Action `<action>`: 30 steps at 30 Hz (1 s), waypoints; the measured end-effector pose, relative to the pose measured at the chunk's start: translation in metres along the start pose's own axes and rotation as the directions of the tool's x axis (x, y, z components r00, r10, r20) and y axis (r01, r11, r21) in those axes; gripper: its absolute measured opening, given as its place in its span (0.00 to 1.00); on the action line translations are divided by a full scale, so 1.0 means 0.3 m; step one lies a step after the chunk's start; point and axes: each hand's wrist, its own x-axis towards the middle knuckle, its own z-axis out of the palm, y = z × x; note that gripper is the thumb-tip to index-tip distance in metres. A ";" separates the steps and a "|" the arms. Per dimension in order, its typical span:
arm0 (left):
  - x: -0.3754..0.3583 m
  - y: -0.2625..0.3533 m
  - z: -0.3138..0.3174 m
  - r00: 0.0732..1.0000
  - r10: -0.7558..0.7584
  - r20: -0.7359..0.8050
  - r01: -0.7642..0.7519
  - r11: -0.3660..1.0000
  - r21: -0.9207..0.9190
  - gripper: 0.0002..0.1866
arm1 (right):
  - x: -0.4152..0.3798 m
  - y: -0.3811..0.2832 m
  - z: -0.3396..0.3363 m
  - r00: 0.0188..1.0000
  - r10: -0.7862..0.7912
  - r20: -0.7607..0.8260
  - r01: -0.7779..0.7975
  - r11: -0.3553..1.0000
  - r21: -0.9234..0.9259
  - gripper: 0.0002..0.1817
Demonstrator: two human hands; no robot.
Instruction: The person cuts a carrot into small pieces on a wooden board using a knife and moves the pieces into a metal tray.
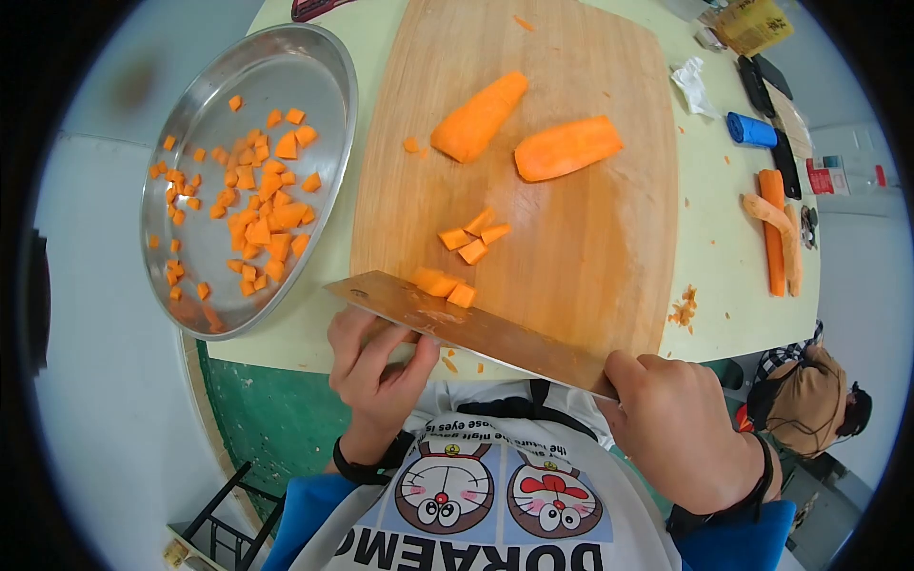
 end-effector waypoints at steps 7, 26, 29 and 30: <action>0.001 0.000 0.011 0.999 0.016 -0.031 -0.015 1.000 0.019 0.17 | 0.039 0.012 0.016 0.995 -0.092 -0.029 0.090 0.994 -0.067 0.10; -0.004 0.027 -0.019 0.994 -0.072 -0.082 0.070 0.997 -0.021 0.21 | -0.007 0.029 0.073 0.936 -0.180 -0.301 0.227 0.965 0.128 0.10; -0.025 0.012 -0.042 0.994 -0.032 -0.100 0.019 0.992 -0.123 0.13 | -0.001 0.025 0.071 0.941 -0.192 -0.277 0.235 0.963 0.132 0.11; -0.021 0.010 -0.042 0.984 -0.097 -0.146 0.068 0.979 -0.194 0.09 | 0.003 0.023 0.073 0.941 -0.199 -0.273 0.241 0.962 0.128 0.11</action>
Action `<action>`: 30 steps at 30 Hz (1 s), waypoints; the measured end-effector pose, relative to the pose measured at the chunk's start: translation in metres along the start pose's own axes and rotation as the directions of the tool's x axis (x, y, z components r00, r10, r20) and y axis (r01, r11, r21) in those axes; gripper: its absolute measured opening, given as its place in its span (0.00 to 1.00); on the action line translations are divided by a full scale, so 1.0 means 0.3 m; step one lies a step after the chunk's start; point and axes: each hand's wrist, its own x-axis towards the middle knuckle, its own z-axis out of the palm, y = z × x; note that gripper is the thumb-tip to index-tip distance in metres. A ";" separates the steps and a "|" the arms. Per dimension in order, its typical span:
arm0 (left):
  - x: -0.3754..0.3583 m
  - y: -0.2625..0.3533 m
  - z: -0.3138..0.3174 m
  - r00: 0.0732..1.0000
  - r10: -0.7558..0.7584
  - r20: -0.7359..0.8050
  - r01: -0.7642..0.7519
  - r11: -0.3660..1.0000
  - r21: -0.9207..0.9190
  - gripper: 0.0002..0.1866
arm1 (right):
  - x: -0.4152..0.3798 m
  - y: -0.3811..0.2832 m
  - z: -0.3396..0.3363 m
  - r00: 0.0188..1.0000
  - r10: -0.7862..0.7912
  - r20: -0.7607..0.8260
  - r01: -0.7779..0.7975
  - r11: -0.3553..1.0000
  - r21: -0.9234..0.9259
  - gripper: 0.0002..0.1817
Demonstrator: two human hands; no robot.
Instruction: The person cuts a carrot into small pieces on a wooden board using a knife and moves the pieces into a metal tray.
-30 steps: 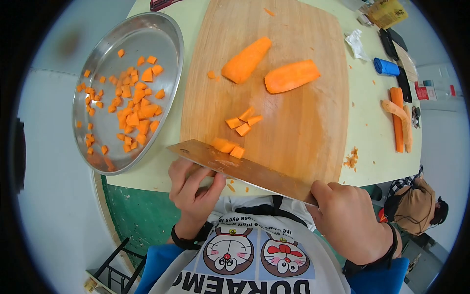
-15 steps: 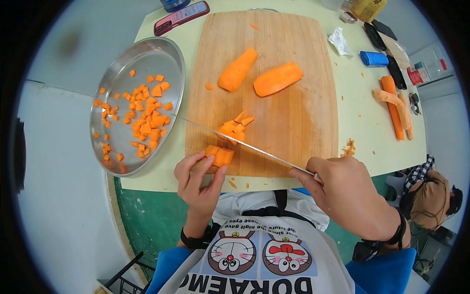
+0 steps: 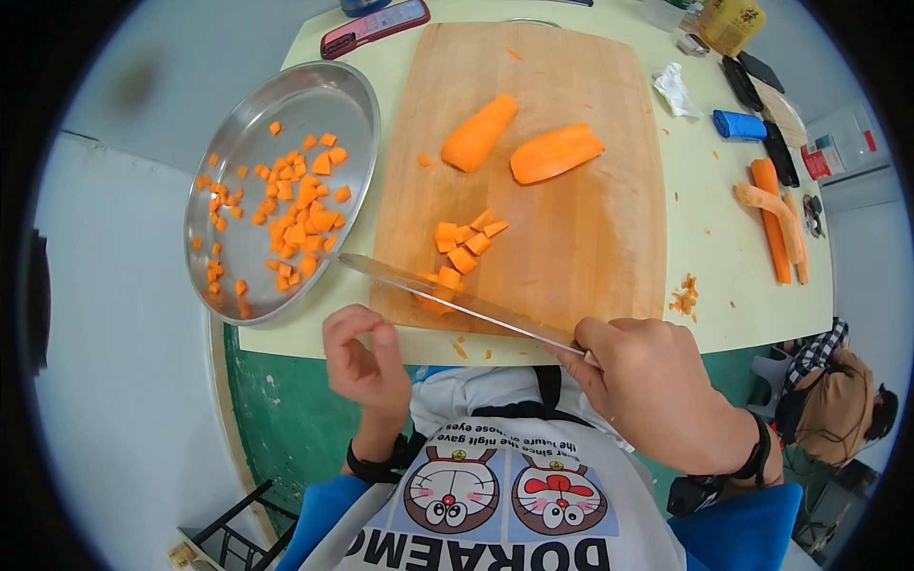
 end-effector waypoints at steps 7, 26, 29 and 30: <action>0.116 0.034 -0.014 0.973 -0.168 -0.161 0.168 0.986 -0.010 0.13 | -0.004 -0.015 0.010 0.999 0.011 0.033 -0.010 0.999 -0.033 0.09; 0.304 0.077 0.029 0.896 -0.310 0.317 0.434 0.759 -0.486 0.10 | -0.001 -0.004 0.024 0.997 0.027 0.068 -0.023 0.998 -0.063 0.09; 0.307 0.056 0.016 0.889 -0.254 0.381 0.399 0.838 -0.371 0.14 | 0.003 -0.013 0.013 0.994 0.032 0.106 -0.025 0.997 -0.068 0.09; 0.308 0.055 0.016 0.887 -0.258 0.383 0.402 0.838 -0.369 0.14 | 0.002 -0.012 0.015 0.993 0.033 0.110 -0.025 0.998 -0.066 0.09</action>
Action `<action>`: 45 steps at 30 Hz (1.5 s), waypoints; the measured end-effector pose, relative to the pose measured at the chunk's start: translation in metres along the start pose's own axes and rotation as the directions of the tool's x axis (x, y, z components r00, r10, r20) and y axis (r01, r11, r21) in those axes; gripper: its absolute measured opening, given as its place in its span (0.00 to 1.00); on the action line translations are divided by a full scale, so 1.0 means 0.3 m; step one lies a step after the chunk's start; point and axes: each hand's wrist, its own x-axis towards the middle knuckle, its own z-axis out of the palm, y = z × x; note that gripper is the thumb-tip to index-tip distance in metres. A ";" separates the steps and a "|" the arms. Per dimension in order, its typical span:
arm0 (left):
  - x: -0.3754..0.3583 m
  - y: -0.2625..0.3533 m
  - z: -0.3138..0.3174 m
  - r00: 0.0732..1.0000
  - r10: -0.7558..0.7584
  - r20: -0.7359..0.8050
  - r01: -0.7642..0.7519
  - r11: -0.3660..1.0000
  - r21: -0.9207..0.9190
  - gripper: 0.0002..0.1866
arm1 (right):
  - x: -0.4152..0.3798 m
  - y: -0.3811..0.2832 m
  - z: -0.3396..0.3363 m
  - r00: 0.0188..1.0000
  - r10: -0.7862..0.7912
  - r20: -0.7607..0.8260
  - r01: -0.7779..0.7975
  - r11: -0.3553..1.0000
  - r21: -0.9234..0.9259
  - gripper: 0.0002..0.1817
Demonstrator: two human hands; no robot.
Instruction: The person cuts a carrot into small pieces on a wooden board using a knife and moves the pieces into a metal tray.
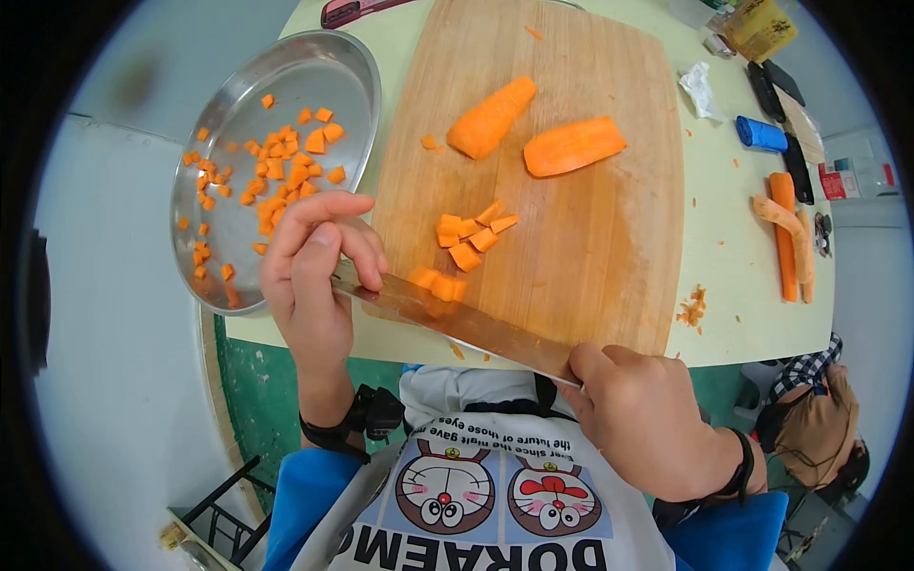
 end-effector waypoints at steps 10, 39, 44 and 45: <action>0.005 -0.017 -0.015 0.999 -0.017 0.032 0.016 1.000 0.027 0.16 | 0.018 -0.017 -0.013 0.997 0.026 0.067 -0.023 0.999 -0.044 0.10; -0.084 -0.057 -0.014 0.793 0.420 -0.441 -0.302 0.900 0.313 0.16 | 0.009 -0.021 -0.051 0.994 0.037 -0.102 -0.025 0.992 0.121 0.15; -0.147 -0.019 -0.007 0.953 0.187 0.240 -0.301 0.688 0.660 0.14 | -0.019 0.011 -0.068 0.976 0.124 -0.177 -0.090 0.978 0.189 0.17; -0.144 -0.019 0.006 0.950 0.189 0.250 -0.310 0.681 0.664 0.14 | -0.023 0.019 -0.066 0.975 0.124 -0.184 -0.086 0.976 0.199 0.17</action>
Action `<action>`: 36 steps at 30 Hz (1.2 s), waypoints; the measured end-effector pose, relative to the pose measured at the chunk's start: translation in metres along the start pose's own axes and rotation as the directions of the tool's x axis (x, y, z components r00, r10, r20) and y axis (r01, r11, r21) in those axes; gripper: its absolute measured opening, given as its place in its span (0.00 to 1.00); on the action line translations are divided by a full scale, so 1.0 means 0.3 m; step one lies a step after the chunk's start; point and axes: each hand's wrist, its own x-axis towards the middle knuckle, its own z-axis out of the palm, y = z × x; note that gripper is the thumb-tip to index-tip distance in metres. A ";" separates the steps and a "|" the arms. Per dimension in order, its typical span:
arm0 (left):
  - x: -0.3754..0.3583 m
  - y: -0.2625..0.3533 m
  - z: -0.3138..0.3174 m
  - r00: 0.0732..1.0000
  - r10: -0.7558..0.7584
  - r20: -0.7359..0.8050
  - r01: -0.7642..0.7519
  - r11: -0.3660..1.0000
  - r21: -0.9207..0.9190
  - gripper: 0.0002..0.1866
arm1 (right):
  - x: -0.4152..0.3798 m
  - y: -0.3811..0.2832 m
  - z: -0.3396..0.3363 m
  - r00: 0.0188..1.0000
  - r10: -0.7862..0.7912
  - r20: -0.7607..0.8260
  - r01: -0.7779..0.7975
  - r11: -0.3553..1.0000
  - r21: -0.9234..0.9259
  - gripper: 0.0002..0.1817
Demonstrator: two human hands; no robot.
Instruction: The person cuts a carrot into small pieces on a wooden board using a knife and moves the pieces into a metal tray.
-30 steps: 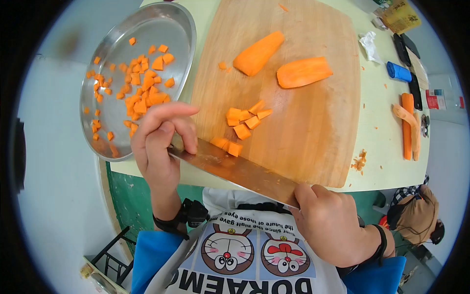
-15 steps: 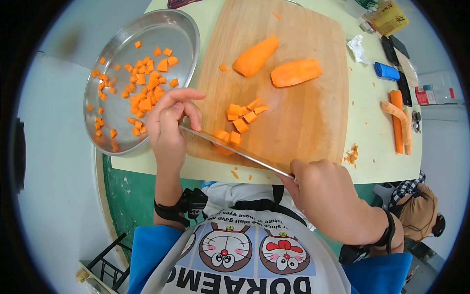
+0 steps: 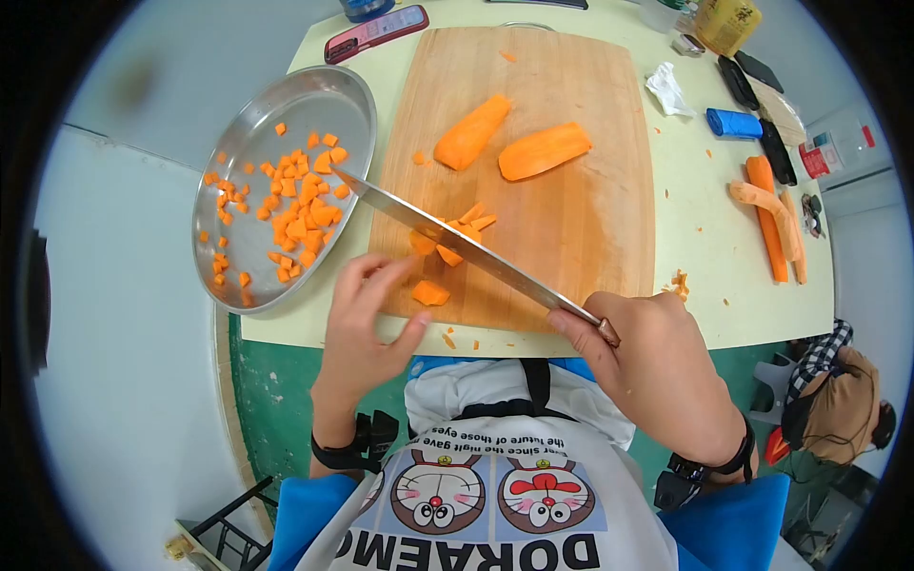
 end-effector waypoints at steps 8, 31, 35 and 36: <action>0.004 -0.023 0.049 0.974 -0.209 0.085 0.199 0.974 0.111 0.10 | -0.033 0.082 -0.012 0.991 0.099 -0.085 -0.096 0.995 0.032 0.17; 0.152 0.108 0.163 0.880 -0.427 -0.208 0.382 0.897 -0.224 0.07 | -0.080 0.229 0.036 0.960 -0.093 -0.263 0.066 0.992 -0.110 0.11; 0.176 0.098 0.086 0.791 -0.250 -0.558 0.073 0.944 -0.321 0.11 | -0.074 0.268 0.031 0.892 -0.315 -0.324 0.162 0.892 -0.423 0.13; 0.197 0.108 0.047 0.791 -0.253 -0.556 0.074 0.943 -0.324 0.11 | -0.072 0.271 0.031 0.893 -0.314 -0.322 0.160 0.891 -0.424 0.13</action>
